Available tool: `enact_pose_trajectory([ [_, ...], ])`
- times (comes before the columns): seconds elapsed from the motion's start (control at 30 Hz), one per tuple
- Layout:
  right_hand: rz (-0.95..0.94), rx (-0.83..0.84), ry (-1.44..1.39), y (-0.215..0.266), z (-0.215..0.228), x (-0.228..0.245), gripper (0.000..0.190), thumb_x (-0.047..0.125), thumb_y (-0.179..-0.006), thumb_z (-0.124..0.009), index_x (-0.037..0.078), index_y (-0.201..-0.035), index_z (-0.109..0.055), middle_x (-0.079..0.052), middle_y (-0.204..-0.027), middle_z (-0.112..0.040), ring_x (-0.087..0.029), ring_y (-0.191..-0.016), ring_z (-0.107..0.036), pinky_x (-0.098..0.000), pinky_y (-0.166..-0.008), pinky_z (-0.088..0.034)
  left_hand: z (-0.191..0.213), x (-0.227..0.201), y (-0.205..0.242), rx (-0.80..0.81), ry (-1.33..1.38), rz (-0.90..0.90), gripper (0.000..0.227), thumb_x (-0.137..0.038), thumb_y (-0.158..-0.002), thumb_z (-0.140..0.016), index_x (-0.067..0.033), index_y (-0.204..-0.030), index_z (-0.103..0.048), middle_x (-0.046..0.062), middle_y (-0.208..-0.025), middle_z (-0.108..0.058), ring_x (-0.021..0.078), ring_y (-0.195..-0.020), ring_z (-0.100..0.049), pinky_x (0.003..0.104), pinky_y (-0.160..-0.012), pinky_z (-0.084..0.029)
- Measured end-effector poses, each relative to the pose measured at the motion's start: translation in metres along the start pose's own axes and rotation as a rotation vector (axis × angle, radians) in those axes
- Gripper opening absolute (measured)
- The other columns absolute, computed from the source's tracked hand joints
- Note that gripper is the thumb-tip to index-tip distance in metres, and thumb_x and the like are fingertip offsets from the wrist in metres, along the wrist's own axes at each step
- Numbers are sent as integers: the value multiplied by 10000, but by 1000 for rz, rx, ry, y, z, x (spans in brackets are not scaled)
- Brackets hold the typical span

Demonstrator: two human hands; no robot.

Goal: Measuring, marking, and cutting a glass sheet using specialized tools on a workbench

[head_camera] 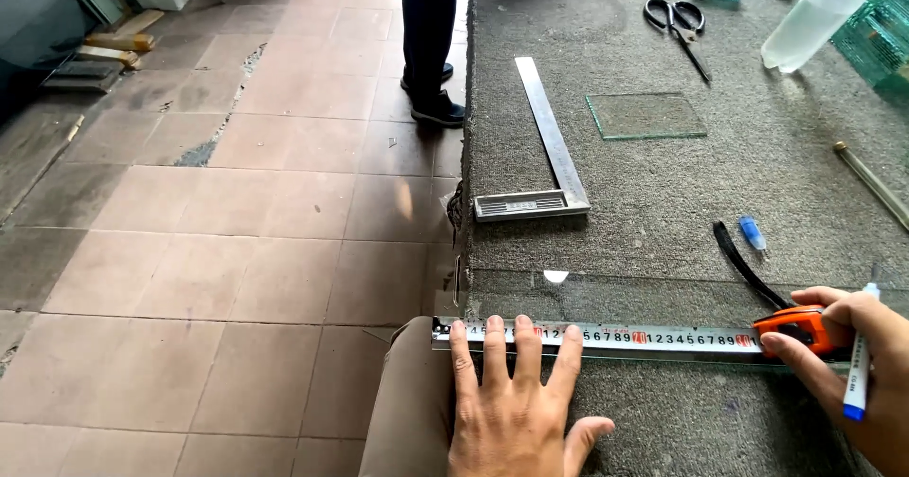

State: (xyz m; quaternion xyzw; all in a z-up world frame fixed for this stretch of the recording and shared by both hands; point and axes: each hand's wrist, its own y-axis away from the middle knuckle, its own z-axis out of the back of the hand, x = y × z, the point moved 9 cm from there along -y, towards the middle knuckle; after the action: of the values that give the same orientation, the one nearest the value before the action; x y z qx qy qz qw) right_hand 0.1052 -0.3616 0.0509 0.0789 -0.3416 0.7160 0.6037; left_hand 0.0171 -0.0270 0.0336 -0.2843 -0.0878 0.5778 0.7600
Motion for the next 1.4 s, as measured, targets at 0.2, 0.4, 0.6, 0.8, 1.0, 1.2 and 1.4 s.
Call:
enact_pose_trajectory([
  [0.2,45,-2,159,-1,9,43,331,160,-864,-905,53,-899,-594,-102,-1132,-805,-236,-1190,-790,-362,-967,-570,3,-5,-2,-72,-45,-25,808,-797,-1044,-335,-249,-1550,-644,270,-1385,-556,565,-1248,-535,882,-1122,-320],
  [0.4,70,-70,-108,-6,11,139,280,233,-1054,-612,37,-859,-574,-160,-1156,-834,-209,-948,-761,-326,-899,-561,6,-6,-1,-209,-86,-27,839,-710,-1128,-83,-280,-1474,-716,253,-1344,-638,529,-1185,-616,859,-1073,-418],
  [0.6,-89,228,-841,-23,-65,149,760,821,-1072,-431,77,-1057,-589,-97,-709,-642,-200,-532,-618,-339,-503,-522,9,-3,2,-297,-80,-6,817,-688,-1135,-74,-263,-1293,-754,213,-1295,-708,482,-1182,-674,812,-1077,-462],
  [0.8,-38,404,-805,-23,-83,136,462,467,-1053,-618,61,-835,-645,-30,-691,-594,-121,-581,-514,-286,-539,-420,1,-2,5,-283,-99,-13,764,-679,-1144,-81,-290,-1279,-724,219,-1297,-709,493,-1195,-670,824,-1097,-429],
  [1.0,-123,408,-757,-8,-88,115,278,83,-891,-864,101,-803,-601,-68,-725,-758,-132,-660,-641,-283,-628,-516,-1,-1,4,-293,-111,-14,779,-668,-1143,-51,-315,-1272,-733,198,-1277,-721,476,-1160,-688,824,-1044,-474],
  [1.2,-75,396,-604,-7,-91,120,384,137,-916,-822,131,-678,-520,-44,-626,-737,-120,-562,-610,-275,-552,-493,1,0,4,-269,-118,-25,765,-668,-1143,-69,-321,-1275,-737,198,-1287,-721,475,-1174,-687,828,-1034,-480],
  [1.4,-58,382,-558,-7,-90,123,408,132,-919,-804,133,-662,-487,-23,-635,-718,-112,-567,-576,-276,-558,-478,5,-1,1,-231,-101,-2,732,-652,-1142,-101,-314,-1282,-735,200,-1296,-719,467,-1190,-679,821,-1059,-466],
])
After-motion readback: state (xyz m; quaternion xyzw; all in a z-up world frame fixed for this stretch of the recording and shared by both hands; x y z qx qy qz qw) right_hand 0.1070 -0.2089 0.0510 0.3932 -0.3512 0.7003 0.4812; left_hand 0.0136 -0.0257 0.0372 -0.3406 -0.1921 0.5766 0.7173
